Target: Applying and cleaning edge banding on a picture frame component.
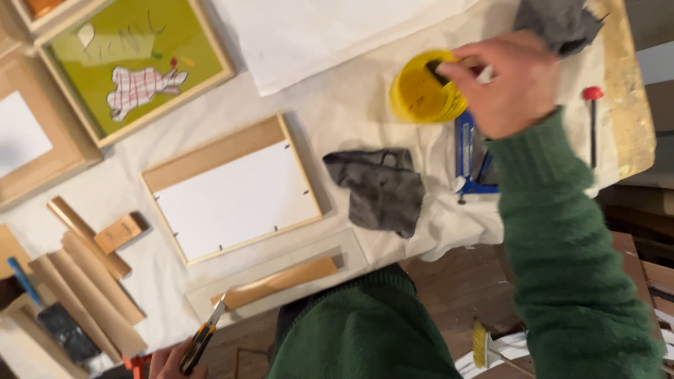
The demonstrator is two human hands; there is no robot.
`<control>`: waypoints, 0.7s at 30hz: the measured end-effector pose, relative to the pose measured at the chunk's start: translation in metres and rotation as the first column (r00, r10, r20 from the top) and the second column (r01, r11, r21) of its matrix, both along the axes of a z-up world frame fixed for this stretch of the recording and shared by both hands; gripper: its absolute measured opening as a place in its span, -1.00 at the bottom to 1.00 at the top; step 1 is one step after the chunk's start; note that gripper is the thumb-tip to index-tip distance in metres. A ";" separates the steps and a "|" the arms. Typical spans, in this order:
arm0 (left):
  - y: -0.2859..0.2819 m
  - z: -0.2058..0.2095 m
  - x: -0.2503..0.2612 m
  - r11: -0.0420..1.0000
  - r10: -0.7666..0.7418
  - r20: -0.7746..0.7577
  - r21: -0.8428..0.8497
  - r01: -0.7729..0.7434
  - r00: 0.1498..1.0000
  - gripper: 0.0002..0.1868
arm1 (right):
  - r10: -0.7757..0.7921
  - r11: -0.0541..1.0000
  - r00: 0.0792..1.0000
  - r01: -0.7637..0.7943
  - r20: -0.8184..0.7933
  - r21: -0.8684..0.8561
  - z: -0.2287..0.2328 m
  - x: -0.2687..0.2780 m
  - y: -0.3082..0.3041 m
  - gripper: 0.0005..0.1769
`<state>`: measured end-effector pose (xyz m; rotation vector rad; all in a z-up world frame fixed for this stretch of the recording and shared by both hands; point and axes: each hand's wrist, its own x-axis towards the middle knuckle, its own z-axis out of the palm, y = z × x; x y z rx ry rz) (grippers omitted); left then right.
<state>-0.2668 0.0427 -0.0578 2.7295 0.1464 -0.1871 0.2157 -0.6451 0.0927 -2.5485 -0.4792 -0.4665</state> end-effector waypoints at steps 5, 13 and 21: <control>-0.103 0.111 0.094 0.947 0.272 -0.344 0.260 -0.187 0.899 -0.36 | 0.056 0.775 0.982 0.072 -0.182 0.628 0.007 -0.062 -0.002 -0.75; -0.108 0.155 0.119 0.970 0.201 -0.465 0.219 -0.108 0.862 -0.44 | 0.068 0.600 0.919 0.272 -0.387 0.752 0.002 -0.180 0.127 -0.75; -0.083 0.151 0.109 1.000 0.006 -0.396 0.027 0.005 0.918 -0.48 | 0.032 0.865 0.752 0.309 -0.659 0.395 -0.034 -0.303 0.322 -0.82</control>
